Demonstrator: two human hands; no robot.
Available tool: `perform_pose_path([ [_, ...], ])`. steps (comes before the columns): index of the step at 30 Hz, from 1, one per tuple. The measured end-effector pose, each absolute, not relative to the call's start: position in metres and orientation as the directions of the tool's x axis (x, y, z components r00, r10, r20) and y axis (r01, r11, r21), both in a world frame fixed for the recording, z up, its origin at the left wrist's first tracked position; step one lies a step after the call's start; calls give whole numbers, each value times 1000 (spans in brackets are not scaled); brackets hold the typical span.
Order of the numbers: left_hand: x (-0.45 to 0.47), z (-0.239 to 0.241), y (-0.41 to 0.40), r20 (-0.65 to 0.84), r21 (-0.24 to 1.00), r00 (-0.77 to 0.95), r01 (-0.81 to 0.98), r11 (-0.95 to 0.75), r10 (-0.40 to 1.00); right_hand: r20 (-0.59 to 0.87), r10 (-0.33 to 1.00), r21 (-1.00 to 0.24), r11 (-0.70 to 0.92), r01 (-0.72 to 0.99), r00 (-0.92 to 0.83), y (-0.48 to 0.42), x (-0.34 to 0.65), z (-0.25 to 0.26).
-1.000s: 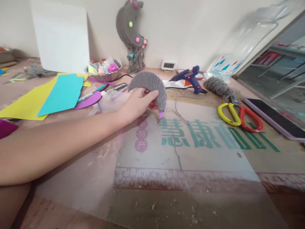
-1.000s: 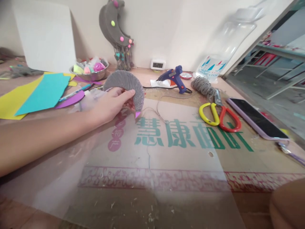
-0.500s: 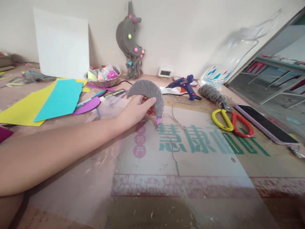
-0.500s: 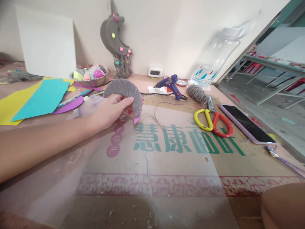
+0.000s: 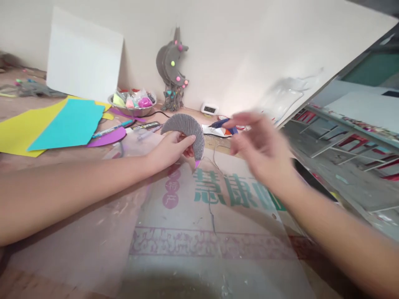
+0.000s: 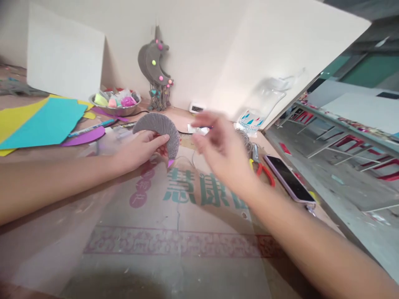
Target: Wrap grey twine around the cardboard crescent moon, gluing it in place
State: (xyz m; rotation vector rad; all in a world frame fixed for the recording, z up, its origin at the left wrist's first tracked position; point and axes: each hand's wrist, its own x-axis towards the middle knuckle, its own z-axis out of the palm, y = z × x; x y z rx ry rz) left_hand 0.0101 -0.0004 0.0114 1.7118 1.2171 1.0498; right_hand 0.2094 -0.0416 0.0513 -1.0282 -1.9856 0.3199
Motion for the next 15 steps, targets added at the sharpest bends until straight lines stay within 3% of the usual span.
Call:
perform_pose_path([
  [2,10,12,-1,198,910,200,328,-256,960,403,872,-748,490,448,-279,-35,206,33],
  [4,9,10,0,207,907,201,326,-265,957,255,925,-846,355,397,-283,-30,203,15],
  [8,9,7,3,217,901,196,337,-274,956,166,940,-888,274,368,-299,-30,197,-1],
  [15,8,8,1,217,904,225,322,-283,950,162,937,-875,282,394,-309,-32,196,-6],
])
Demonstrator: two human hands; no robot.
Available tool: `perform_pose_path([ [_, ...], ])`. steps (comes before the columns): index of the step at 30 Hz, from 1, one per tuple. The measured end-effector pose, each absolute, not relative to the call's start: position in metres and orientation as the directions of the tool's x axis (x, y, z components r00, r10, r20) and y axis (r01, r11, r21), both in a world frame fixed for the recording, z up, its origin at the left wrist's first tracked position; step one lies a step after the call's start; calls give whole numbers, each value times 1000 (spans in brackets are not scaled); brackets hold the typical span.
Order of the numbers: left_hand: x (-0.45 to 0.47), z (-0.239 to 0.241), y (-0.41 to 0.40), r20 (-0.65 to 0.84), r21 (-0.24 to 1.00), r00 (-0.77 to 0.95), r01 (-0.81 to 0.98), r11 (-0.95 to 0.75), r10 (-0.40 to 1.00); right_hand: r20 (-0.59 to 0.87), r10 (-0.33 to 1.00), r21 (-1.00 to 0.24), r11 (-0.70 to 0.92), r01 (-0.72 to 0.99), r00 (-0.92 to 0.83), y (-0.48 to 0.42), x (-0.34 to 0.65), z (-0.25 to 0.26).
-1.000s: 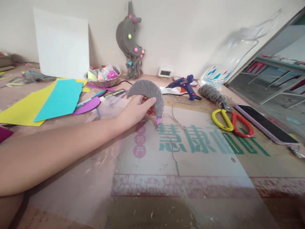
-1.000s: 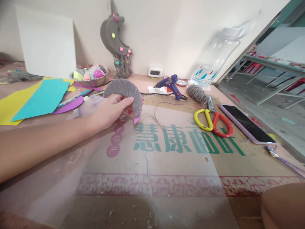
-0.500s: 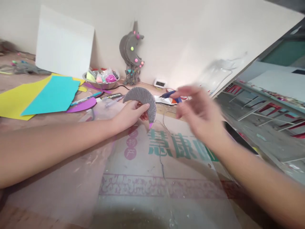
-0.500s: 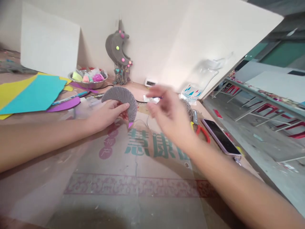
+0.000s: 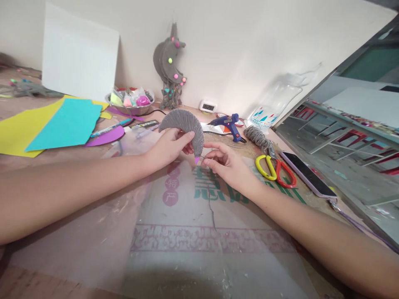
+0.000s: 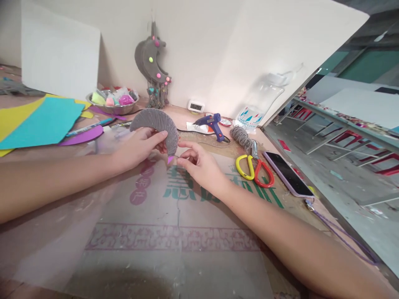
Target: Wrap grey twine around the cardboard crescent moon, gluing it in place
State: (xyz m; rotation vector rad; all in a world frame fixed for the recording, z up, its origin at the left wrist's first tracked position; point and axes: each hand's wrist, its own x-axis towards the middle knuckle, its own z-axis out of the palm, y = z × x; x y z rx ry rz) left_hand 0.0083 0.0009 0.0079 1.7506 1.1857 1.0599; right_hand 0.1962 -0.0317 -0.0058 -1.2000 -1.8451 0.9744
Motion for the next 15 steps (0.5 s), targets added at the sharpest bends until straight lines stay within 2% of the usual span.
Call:
perform_pose_path([
  [6,9,9,0,207,899,261,329,-289,943,180,950,-799,292,526,-255,-33,196,-2],
  [15,11,17,-5,138,906,285,350,-237,948,222,946,-771,317,552,-235,-31,196,-1],
])
